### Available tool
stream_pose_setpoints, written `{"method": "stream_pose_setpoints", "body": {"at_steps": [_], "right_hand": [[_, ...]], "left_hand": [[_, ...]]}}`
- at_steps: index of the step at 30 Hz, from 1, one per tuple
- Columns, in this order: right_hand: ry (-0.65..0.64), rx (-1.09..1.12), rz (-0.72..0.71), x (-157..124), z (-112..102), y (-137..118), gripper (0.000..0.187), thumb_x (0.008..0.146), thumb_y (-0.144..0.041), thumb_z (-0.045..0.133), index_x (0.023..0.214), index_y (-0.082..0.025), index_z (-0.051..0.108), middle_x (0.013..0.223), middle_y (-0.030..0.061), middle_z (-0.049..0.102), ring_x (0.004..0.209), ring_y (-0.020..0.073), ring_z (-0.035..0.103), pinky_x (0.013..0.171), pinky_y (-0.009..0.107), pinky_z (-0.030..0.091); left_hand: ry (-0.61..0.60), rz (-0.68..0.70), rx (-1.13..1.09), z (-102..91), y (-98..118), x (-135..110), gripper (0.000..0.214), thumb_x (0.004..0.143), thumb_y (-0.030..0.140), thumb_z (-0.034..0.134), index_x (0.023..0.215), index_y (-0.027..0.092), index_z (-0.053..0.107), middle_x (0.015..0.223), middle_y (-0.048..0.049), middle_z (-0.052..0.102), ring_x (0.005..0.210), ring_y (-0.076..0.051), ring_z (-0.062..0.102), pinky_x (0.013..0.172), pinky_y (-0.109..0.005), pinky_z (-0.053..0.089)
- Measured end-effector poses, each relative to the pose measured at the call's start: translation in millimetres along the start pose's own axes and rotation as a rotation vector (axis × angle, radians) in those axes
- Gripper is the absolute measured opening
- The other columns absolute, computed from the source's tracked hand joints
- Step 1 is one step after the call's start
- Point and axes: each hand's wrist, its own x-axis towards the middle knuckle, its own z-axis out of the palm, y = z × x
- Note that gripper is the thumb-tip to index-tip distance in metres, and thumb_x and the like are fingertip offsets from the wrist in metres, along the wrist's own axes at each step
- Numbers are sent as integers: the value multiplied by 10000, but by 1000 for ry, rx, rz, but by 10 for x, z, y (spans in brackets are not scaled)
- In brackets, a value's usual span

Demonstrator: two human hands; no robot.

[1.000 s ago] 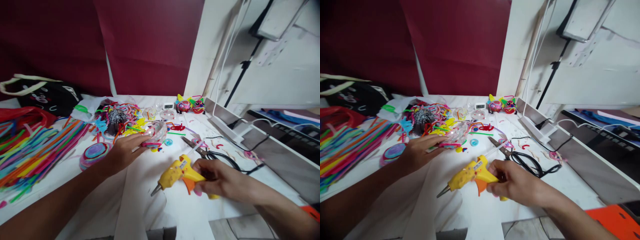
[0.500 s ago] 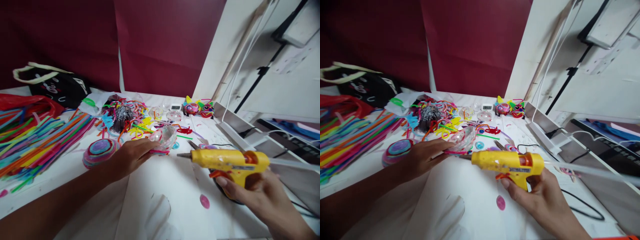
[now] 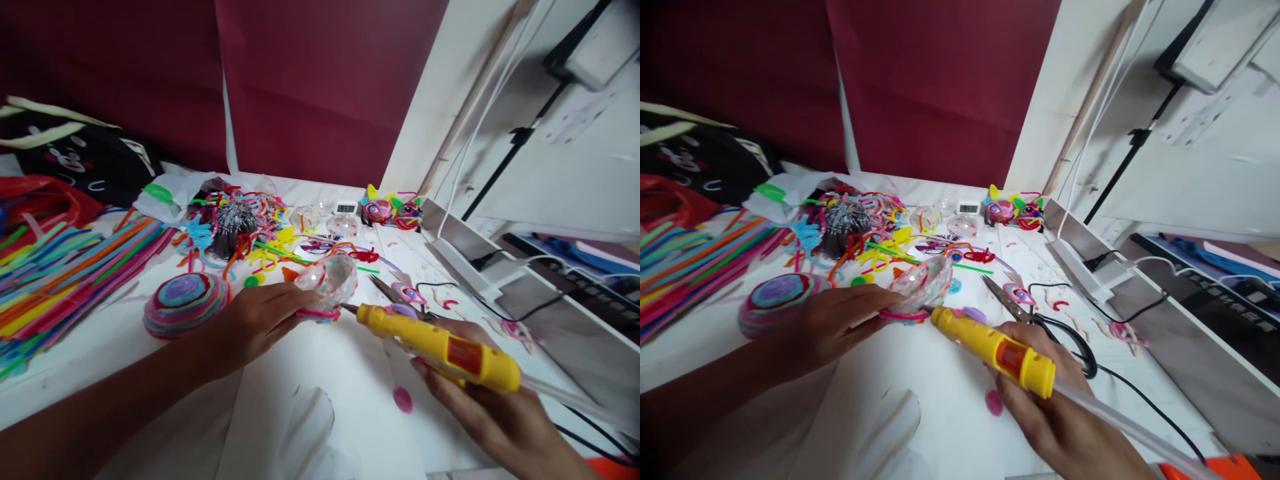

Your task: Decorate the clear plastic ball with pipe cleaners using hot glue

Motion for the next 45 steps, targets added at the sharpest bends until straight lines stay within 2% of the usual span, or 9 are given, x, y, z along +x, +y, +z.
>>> {"method": "stream_pose_setpoints", "body": {"at_steps": [5,10,16,23,28,31,34,40,45], "right_hand": [[-14,-111,-75,-67,32,-1,366,891,-307,537,1243,-282,438,1121,89,579,1028,258,609,828,388,575],[-13,-176,-115,-57,22,4,422,875,-330,546,1276,-289,423,1136,84,588,1032,271,598,879,417,551],[-45,-220,-194,-101,-4,40,447,859,-256,528,1291,-321,434,1196,64,592,1082,296,587,956,467,493],[-62,-189,-212,18,-60,-58,407,840,-195,498,1231,-297,448,1085,76,612,947,271,610,802,419,527],[-96,-224,-205,31,-54,-43,404,833,-220,515,1227,-286,457,1084,78,613,932,281,614,798,417,516],[-83,-235,-212,45,-42,-28,445,826,-245,528,1260,-271,433,1078,86,622,947,297,621,792,416,515],[-67,-186,-254,104,-42,-58,414,820,-216,518,1219,-283,432,990,68,642,815,262,640,709,379,518],[-135,-191,-270,256,-75,-191,361,823,-169,514,1152,-284,420,889,46,637,687,225,624,600,339,479],[-79,-197,-274,339,-53,-310,260,876,-208,447,1126,-265,410,838,47,634,656,216,630,589,342,456]], "left_hand": [[13,14,-4,37,-16,-24,218,944,175,480,1153,169,543,943,-73,715,839,-138,691,743,-212,539],[24,24,-16,35,0,-36,230,939,169,483,1158,169,554,950,-76,720,849,-137,695,758,-215,550],[-13,38,-57,11,20,-23,261,901,114,530,1159,146,553,979,-90,719,886,-140,694,788,-212,558],[-48,2,-116,12,25,-32,281,902,109,506,1167,163,582,997,-94,720,895,-151,695,808,-244,563],[-61,32,-76,13,30,-42,289,919,114,486,1198,157,545,981,-93,717,872,-153,697,771,-236,561],[-79,51,-38,9,39,-48,319,922,102,472,1236,150,501,993,-96,713,876,-153,694,769,-238,560],[-90,42,5,12,47,-60,367,913,89,470,1276,144,453,986,-97,715,864,-156,694,763,-246,565],[-110,1,22,57,25,-114,535,915,100,439,1424,190,304,906,-56,712,782,-140,685,722,-245,564],[-160,-15,38,71,20,-128,659,891,70,446,1479,196,179,804,-12,678,685,-123,650,664,-225,548]]}}
